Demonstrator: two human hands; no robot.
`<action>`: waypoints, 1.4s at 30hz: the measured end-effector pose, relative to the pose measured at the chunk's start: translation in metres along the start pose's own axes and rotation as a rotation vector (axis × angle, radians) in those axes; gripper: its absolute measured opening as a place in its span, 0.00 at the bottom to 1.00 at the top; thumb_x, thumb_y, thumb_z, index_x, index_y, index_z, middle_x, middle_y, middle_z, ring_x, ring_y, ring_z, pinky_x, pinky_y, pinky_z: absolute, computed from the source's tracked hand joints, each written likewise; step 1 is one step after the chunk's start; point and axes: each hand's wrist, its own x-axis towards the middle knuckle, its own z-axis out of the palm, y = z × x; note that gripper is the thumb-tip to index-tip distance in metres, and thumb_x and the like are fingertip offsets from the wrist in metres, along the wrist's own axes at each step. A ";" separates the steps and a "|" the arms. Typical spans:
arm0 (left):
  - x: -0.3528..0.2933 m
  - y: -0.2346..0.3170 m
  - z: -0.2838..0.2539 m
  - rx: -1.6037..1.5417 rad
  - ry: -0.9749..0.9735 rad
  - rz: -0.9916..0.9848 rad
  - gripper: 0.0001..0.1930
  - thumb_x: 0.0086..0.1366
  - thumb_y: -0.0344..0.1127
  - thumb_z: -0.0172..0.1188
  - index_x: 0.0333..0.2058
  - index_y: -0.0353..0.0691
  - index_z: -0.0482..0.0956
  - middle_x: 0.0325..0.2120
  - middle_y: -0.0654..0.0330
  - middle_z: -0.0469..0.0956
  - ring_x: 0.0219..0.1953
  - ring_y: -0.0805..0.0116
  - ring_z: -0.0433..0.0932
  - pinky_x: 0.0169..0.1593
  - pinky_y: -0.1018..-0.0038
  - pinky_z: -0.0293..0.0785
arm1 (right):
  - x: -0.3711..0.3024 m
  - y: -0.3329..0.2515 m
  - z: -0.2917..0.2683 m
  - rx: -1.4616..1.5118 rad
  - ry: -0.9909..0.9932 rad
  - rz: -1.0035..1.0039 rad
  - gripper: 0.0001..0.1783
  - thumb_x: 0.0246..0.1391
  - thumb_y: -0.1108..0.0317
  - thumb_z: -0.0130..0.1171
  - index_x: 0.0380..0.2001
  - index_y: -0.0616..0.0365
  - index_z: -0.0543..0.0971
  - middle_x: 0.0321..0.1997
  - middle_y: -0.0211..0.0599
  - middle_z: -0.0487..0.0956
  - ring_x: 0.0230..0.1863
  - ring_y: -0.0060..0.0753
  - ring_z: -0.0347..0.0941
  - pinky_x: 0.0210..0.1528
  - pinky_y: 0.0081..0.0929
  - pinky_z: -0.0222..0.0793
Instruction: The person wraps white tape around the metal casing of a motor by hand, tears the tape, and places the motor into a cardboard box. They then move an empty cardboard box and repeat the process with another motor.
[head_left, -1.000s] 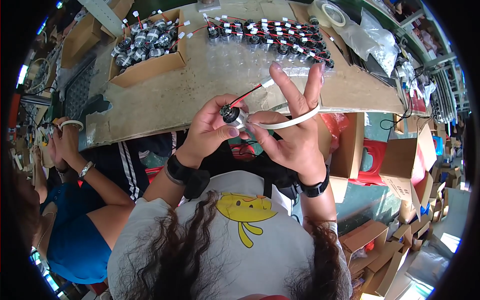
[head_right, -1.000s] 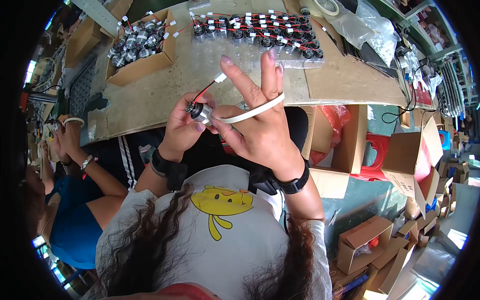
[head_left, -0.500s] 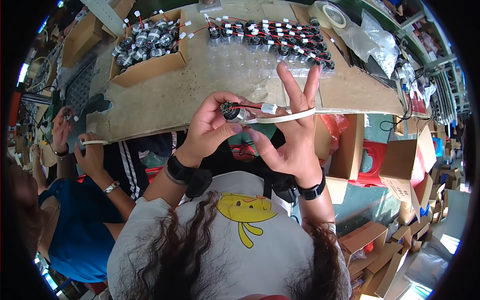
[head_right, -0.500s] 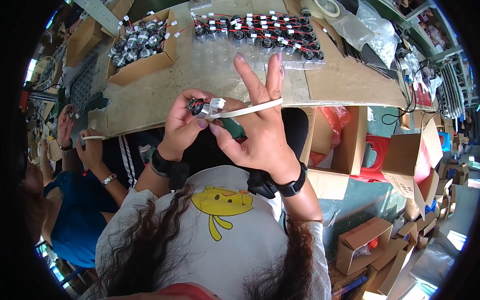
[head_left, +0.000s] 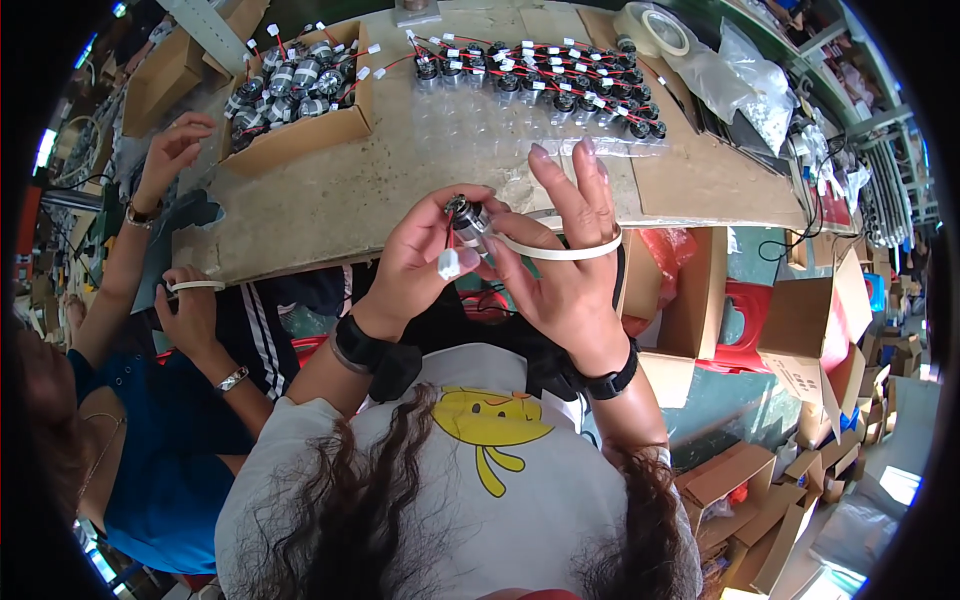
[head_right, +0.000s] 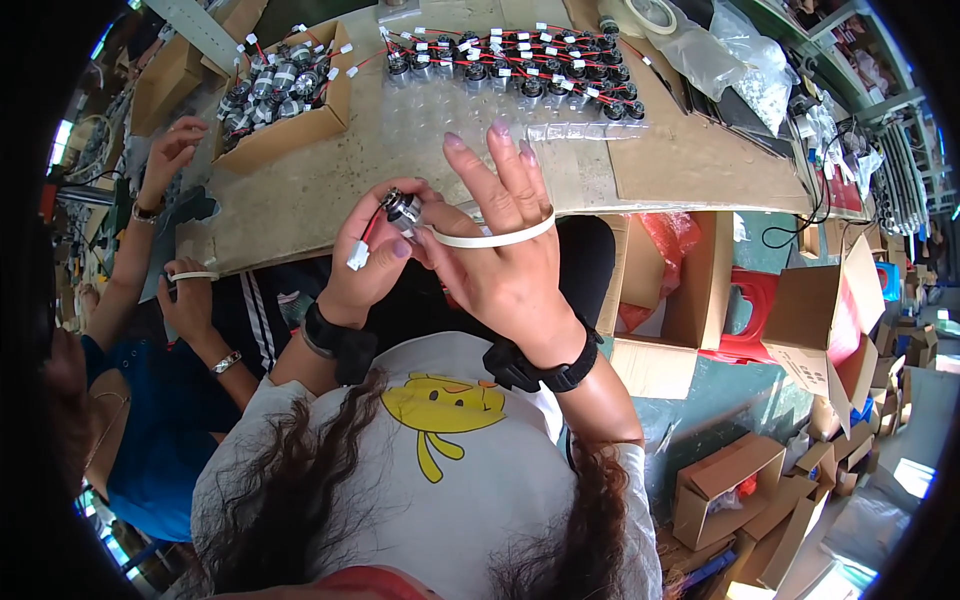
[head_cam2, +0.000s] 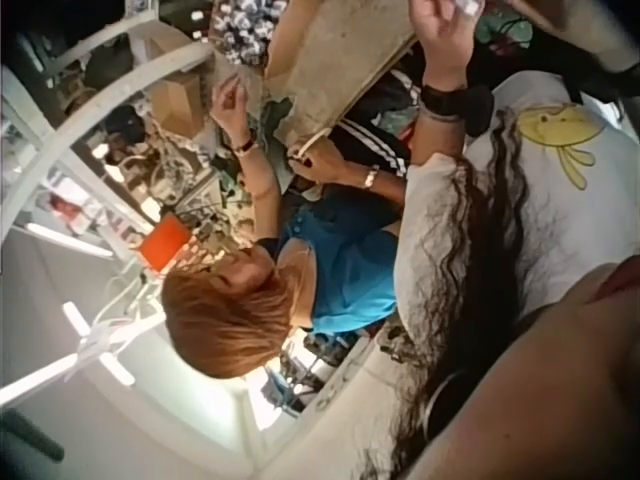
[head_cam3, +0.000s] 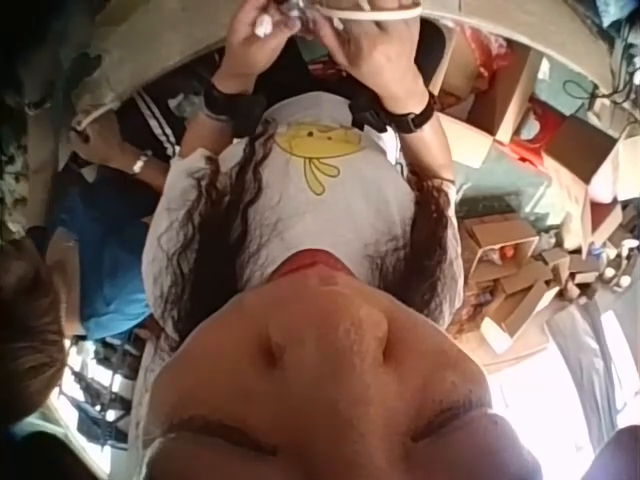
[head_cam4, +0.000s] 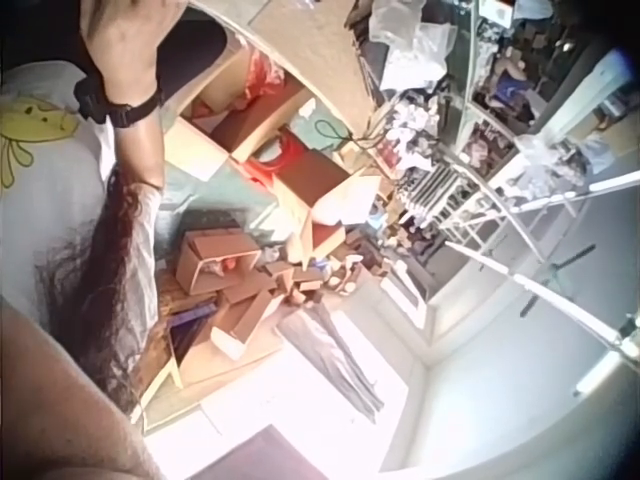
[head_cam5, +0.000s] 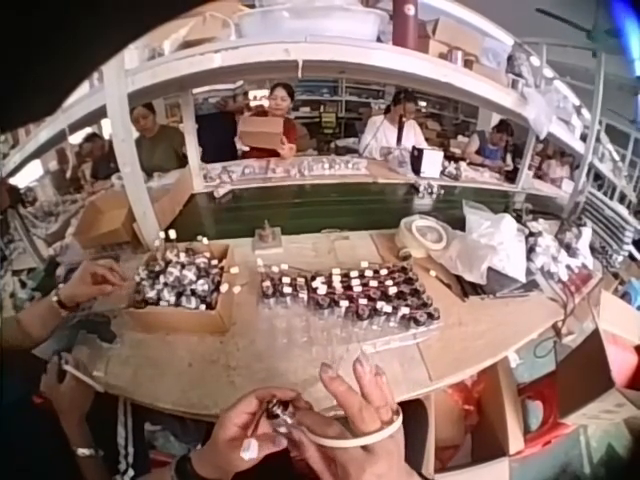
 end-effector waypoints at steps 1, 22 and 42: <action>0.000 -0.001 -0.001 0.039 -0.015 0.006 0.22 0.65 0.26 0.55 0.57 0.34 0.63 0.50 0.55 0.70 0.54 0.66 0.71 0.53 0.70 0.73 | -0.001 -0.001 0.000 -0.037 -0.010 -0.012 0.13 0.41 0.64 0.68 0.35 0.47 0.84 0.67 0.39 0.63 0.73 0.56 0.40 0.69 0.59 0.22; 0.002 -0.004 -0.008 0.138 0.007 -0.104 0.20 0.64 0.26 0.57 0.54 0.35 0.64 0.48 0.56 0.71 0.43 0.72 0.75 0.34 0.77 0.79 | 0.008 0.013 -0.010 0.286 -0.166 0.174 0.08 0.38 0.71 0.60 0.26 0.50 0.83 0.66 0.42 0.65 0.75 0.55 0.36 0.69 0.58 0.20; -0.009 0.001 0.004 0.740 -0.138 0.238 0.19 0.65 0.26 0.52 0.54 0.35 0.63 0.44 0.58 0.72 0.38 0.73 0.76 0.34 0.78 0.78 | 0.012 0.028 -0.003 -0.084 0.070 0.313 0.04 0.45 0.75 0.61 0.28 0.55 0.81 0.64 0.45 0.66 0.71 0.54 0.49 0.68 0.57 0.39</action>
